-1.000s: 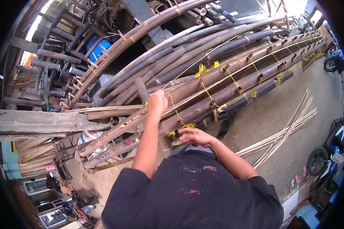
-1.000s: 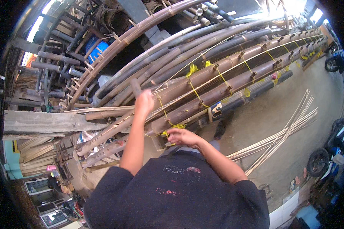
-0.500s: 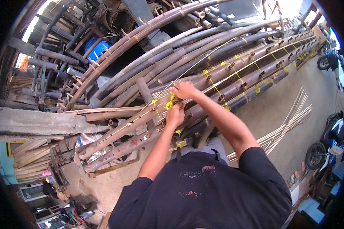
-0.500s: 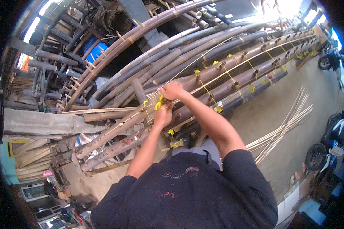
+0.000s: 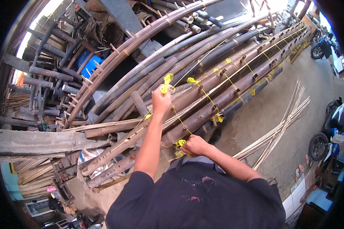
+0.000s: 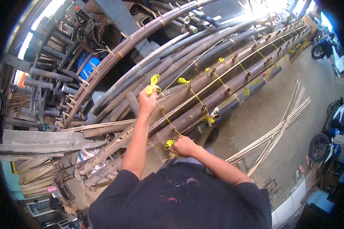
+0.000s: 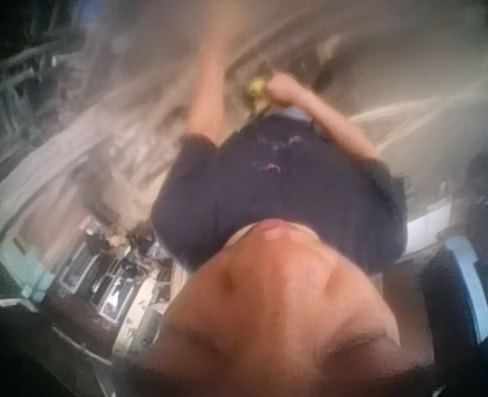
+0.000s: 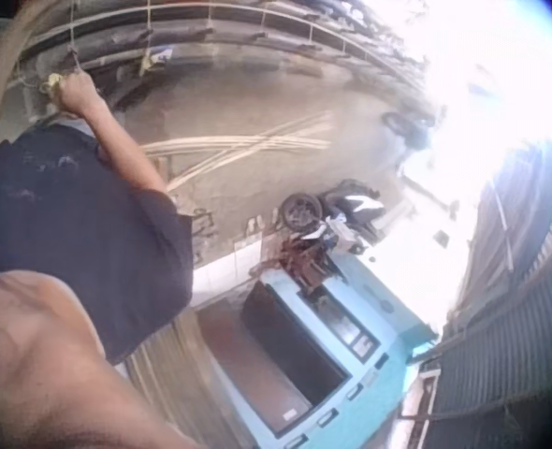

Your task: The person repeatedly picks up thin bamboo sticks and ties them with yellow string onto a horizontal bamboo rack. The person occasionally walks around the covered area and interacts with another person before resuming the tying task.

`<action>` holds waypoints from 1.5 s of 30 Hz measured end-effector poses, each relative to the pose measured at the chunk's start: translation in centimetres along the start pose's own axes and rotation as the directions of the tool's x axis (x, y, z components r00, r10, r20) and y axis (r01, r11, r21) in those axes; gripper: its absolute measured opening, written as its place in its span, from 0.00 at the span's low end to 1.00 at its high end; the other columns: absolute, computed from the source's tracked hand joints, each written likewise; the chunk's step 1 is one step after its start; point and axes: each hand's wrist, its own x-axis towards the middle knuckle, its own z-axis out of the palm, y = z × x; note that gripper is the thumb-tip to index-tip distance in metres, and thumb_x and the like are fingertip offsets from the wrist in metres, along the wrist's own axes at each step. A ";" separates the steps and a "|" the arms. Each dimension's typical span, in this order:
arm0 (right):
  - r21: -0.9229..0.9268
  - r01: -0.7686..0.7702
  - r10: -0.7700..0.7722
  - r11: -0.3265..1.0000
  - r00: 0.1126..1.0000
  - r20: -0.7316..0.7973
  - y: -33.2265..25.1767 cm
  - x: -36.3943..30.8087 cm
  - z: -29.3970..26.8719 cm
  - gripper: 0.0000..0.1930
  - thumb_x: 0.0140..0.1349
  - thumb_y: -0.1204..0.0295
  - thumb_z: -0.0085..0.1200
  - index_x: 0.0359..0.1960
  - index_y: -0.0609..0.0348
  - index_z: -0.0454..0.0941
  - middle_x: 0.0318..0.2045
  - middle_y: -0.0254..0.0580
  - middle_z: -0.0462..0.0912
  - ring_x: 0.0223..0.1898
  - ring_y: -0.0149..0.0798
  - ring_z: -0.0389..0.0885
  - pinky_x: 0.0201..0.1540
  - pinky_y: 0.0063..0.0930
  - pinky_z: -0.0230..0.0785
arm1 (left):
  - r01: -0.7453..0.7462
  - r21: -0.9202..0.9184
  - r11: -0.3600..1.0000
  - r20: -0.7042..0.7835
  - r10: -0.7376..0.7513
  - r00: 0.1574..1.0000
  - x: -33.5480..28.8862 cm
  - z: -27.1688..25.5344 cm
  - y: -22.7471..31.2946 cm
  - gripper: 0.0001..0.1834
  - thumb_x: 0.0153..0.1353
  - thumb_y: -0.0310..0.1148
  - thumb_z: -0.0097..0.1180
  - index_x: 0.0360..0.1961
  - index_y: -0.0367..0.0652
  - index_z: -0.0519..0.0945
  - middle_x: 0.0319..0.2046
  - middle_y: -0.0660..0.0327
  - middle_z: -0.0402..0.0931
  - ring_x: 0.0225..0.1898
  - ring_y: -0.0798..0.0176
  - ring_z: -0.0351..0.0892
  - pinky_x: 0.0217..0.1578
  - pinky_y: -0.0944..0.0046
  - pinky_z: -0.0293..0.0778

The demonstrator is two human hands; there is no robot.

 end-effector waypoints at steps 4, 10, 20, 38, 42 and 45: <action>0.374 -0.120 0.181 0.920 0.975 -0.132 -0.3 -0.4 -0.8 0.23 0.69 0.59 0.49 0.18 0.60 0.78 0.18 0.48 0.77 0.25 0.43 0.81 0.33 0.37 0.73 | 0.173 0.437 0.882 -0.027 -0.179 0.983 2.5 2.3 -8.4 0.16 0.63 0.43 0.53 0.41 0.41 0.80 0.37 0.42 0.81 0.45 0.36 0.79 0.45 0.40 0.73; 0.880 0.227 0.780 -0.418 0.586 0.219 0.3 -1.7 3.3 0.31 0.71 0.41 0.37 0.53 0.58 0.74 0.42 0.40 0.80 0.44 0.37 0.80 0.50 0.42 0.75 | 0.213 0.312 0.926 0.139 -0.266 0.954 -2.6 -7.6 -4.6 0.19 0.64 0.47 0.55 0.31 0.40 0.81 0.32 0.47 0.84 0.39 0.45 0.84 0.40 0.49 0.77; 0.973 0.195 0.830 0.123 0.517 -0.209 -8.7 10.5 5.8 0.12 0.69 0.65 0.43 0.27 0.54 0.69 0.27 0.34 0.72 0.30 0.29 0.70 0.37 0.27 0.66 | 0.135 0.401 0.906 0.448 -0.323 0.833 -14.6 -10.4 -10.5 0.16 0.60 0.35 0.54 0.44 0.36 0.82 0.36 0.50 0.84 0.38 0.49 0.84 0.43 0.52 0.77; 0.236 -0.002 0.014 0.972 0.998 -0.053 -0.7 22.8 3.3 0.35 0.69 0.40 0.36 0.43 0.61 0.84 0.37 0.55 0.85 0.44 0.57 0.83 0.54 0.47 0.71 | 0.166 0.288 0.943 0.410 -0.279 0.869 -15.9 -11.1 -12.0 0.20 0.70 0.41 0.47 0.42 0.32 0.81 0.41 0.39 0.80 0.43 0.43 0.81 0.47 0.49 0.72; 0.201 0.289 -0.325 0.936 0.929 0.177 -9.0 16.6 -1.2 0.16 0.70 0.65 0.43 0.51 0.63 0.72 0.48 0.57 0.77 0.51 0.53 0.75 0.54 0.44 0.68 | 0.136 -0.003 0.991 0.464 -0.119 0.878 -15.9 -12.6 -14.7 0.18 0.69 0.40 0.49 0.45 0.35 0.82 0.37 0.48 0.82 0.43 0.52 0.80 0.47 0.56 0.73; 0.262 0.230 -0.299 0.937 0.917 0.265 -8.2 6.5 5.4 0.22 0.71 0.62 0.44 0.25 0.69 0.76 0.22 0.60 0.78 0.28 0.58 0.79 0.34 0.50 0.68 | 0.041 0.089 0.995 0.352 -0.070 0.934 -15.6 -11.0 -16.6 0.10 0.66 0.32 0.54 0.38 0.37 0.85 0.27 0.59 0.83 0.31 0.64 0.81 0.35 0.64 0.76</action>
